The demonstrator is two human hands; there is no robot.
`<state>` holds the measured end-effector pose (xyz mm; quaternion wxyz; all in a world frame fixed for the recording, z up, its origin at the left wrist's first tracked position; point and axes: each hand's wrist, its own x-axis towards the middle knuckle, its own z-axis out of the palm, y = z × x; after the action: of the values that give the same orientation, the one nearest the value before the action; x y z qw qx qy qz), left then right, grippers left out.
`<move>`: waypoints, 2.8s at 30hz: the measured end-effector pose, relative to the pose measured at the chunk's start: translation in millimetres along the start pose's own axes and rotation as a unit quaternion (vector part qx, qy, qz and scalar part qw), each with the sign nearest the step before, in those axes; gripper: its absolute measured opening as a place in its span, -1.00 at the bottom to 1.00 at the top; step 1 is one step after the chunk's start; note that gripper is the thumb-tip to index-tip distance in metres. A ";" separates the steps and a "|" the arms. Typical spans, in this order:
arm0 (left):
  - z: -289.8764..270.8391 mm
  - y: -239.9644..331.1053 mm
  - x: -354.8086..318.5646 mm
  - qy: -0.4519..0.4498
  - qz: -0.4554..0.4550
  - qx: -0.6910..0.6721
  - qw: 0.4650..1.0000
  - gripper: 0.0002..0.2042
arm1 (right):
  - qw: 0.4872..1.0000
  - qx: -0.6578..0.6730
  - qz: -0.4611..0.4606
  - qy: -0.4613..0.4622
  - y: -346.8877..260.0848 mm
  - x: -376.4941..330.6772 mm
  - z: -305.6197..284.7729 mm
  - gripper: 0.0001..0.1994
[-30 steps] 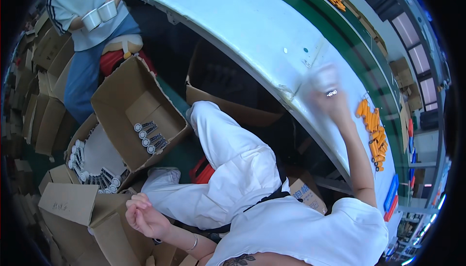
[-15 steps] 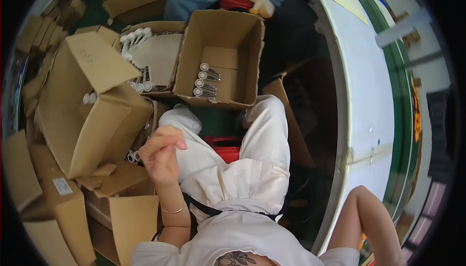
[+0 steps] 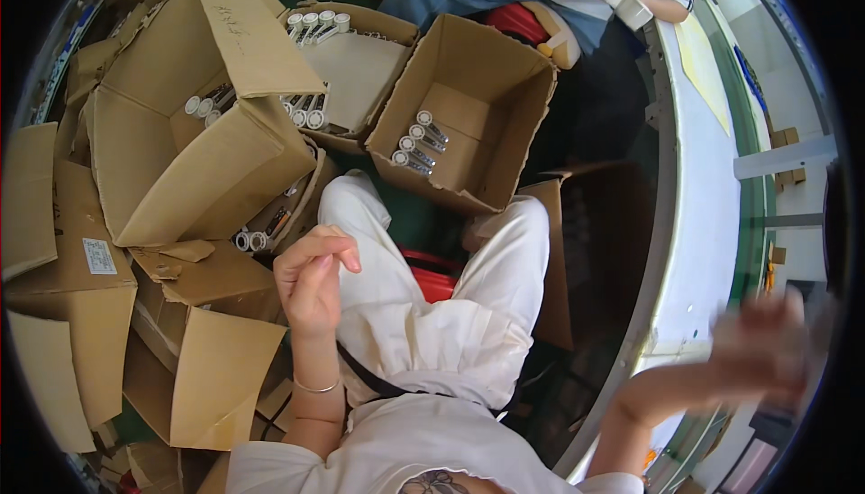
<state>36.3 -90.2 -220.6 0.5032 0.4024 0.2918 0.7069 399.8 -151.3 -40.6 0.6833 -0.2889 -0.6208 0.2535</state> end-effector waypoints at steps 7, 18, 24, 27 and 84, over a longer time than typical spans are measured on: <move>-3.7 -5.4 -4.6 0.006 -0.034 -0.084 0.996 -0.78 | 0.982 0.137 -0.007 -0.130 -19.4 3.1 21.5 -0.64; 2.6 -7.5 3.3 -0.008 -0.026 -0.157 0.987 -0.78 | 0.987 0.111 0.013 -0.117 -9.9 -4.7 23.1 -0.64; 17.0 -9.3 -5.4 -0.035 -0.077 -0.162 0.983 -0.79 | 0.983 -0.122 0.099 0.094 39.3 9.9 37.8 -0.60; 19.4 -13.8 -16.7 -0.044 -0.114 -0.160 0.979 -0.79 | 0.988 -0.106 -0.015 0.107 46.3 11.4 22.6 -0.53; -170.4 -249.5 98.7 0.351 -0.190 0.288 0.871 -0.60 | 0.416 0.085 0.848 0.317 784.9 -362.4 116.1 -0.90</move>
<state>-8.6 82.5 -483.6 0.3540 0.1921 0.7103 0.5773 257.5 155.6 -844.7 0.2909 -0.6692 0.2244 0.6459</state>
